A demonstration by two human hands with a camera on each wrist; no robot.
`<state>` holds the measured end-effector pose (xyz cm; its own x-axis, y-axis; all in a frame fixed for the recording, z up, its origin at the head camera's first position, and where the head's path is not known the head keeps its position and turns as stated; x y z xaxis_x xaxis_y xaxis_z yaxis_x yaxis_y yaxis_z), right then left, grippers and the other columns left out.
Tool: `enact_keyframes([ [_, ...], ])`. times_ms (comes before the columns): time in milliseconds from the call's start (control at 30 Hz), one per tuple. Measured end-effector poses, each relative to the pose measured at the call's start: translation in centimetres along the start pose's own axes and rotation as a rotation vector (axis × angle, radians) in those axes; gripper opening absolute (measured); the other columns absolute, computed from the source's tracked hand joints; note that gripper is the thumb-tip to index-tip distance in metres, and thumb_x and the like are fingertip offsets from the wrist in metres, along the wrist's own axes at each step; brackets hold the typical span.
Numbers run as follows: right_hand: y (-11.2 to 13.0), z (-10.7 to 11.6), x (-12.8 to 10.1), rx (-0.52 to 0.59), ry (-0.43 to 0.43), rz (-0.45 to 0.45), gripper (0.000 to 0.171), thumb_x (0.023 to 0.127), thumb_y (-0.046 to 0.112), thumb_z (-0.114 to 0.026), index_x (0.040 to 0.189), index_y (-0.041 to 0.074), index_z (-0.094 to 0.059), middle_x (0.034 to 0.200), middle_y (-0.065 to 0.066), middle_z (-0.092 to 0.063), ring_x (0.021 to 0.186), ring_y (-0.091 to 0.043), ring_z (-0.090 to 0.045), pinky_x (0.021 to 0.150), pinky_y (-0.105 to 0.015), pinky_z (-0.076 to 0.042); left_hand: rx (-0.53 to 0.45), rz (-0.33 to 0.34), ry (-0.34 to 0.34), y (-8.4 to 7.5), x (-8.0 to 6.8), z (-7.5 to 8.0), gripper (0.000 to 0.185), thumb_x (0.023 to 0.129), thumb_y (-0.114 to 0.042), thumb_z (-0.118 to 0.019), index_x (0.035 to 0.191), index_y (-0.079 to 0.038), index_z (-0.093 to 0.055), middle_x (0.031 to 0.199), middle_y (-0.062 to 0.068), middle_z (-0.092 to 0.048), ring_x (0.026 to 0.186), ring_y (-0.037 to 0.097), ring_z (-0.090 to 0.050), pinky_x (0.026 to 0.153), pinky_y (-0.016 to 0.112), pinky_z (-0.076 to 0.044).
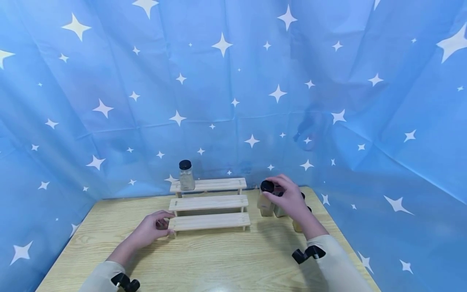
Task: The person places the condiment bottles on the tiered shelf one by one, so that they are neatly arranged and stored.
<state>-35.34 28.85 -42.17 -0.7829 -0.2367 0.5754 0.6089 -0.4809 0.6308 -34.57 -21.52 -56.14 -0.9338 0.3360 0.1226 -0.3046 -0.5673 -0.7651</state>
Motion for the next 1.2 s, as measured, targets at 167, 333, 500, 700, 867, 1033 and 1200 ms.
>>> enact_keyframes([
  [167, 1.0, -1.5, 1.6, 0.047, 0.045, -0.003, 0.041, 0.097, 0.007, -0.087, 0.137, 0.009, -0.076, 0.125, -0.008, -0.068, 0.107, -0.029, -0.071, 0.091, -0.027, -0.062, -0.002, -0.003, -0.003, -0.1, -0.1, 0.0, 0.055, 0.095, -0.026, -0.092, 0.143, -0.009, -0.072, 0.125, -0.004, -0.068, 0.099, 0.017, -0.068, 0.082, 0.031, -0.06],
  [333, 2.1, -3.3, 3.2, 0.039, 0.1, -0.032, 0.042, 0.098, 0.015, -0.088, 0.138, 0.012, -0.075, 0.128, -0.007, -0.067, 0.111, -0.03, -0.071, 0.093, -0.038, -0.064, -0.004, -0.005, -0.001, -0.1, -0.1, 0.1, 0.054, 0.095, -0.027, -0.092, 0.143, -0.011, -0.073, 0.125, -0.004, -0.068, 0.099, 0.017, -0.068, 0.082, 0.031, -0.06],
  [500, 2.6, -5.4, 5.1, 0.042, 0.16, -0.018, 0.043, 0.098, 0.016, -0.088, 0.138, 0.012, -0.075, 0.128, -0.005, -0.068, 0.114, -0.025, -0.07, 0.097, -0.049, -0.063, -0.002, -0.013, -0.001, 0.1, -0.1, 0.2, 0.055, 0.095, -0.028, -0.092, 0.143, -0.009, -0.072, 0.122, -0.004, -0.068, 0.098, 0.017, -0.068, 0.081, 0.031, -0.06],
  [700, 3.2, -7.8, 7.4, 0.071, 0.187, -0.007, 0.041, 0.099, 0.018, -0.088, 0.137, 0.01, -0.076, 0.126, -0.004, -0.069, 0.114, -0.027, -0.07, 0.099, -0.051, -0.063, -0.002, -0.017, 0.002, 0.2, -0.1, 0.3, 0.054, 0.096, -0.028, -0.091, 0.143, -0.01, -0.072, 0.121, -0.004, -0.068, 0.099, 0.017, -0.068, 0.081, 0.031, -0.06],
  [867, 3.7, -9.5, 9.1, 0.1, 0.19, -0.021, 0.041, 0.1, 0.021, -0.086, 0.139, 0.011, -0.075, 0.126, -0.004, -0.068, 0.116, -0.027, -0.07, 0.099, -0.046, -0.062, 0.003, -0.022, -0.002, 0.3, -0.1, 0.3, 0.053, 0.095, -0.028, -0.092, 0.142, -0.011, -0.073, 0.124, -0.004, -0.068, 0.098, 0.015, -0.068, 0.082, 0.031, -0.06],
  [1033, 4.0, -11.1, 10.7, 0.142, 0.198, -0.062, 0.041, 0.101, 0.02, -0.086, 0.139, 0.014, -0.074, 0.127, -0.006, -0.068, 0.115, -0.026, -0.071, 0.098, -0.04, -0.063, 0.012, -0.028, -0.007, 0.2, -0.1, 0.3, 0.054, 0.095, -0.026, -0.092, 0.142, -0.008, -0.072, 0.125, -0.003, -0.069, 0.098, 0.014, -0.067, 0.082, 0.031, -0.06],
  [1200, 4.1, -12.4, 11.8, 0.17, 0.209, -0.113, 0.043, 0.099, 0.022, -0.088, 0.139, 0.015, -0.075, 0.129, -0.007, -0.067, 0.114, -0.029, -0.073, 0.096, -0.038, -0.064, 0.003, -0.039, -0.006, -0.2, -0.2, 0.3, 0.053, 0.096, -0.027, -0.091, 0.142, -0.008, -0.073, 0.125, 0.0, -0.069, 0.099, 0.015, -0.068, 0.081, 0.031, -0.06],
])
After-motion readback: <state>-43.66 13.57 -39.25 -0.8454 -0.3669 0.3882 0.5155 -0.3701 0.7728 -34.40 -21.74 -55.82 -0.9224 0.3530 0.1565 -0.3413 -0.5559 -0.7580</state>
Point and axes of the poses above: each hand's wrist, its own x-axis towards the middle knuckle, its own z-axis out of the back of the hand, y = z × x, the point moved 4 cm from there along x, towards the middle knuckle
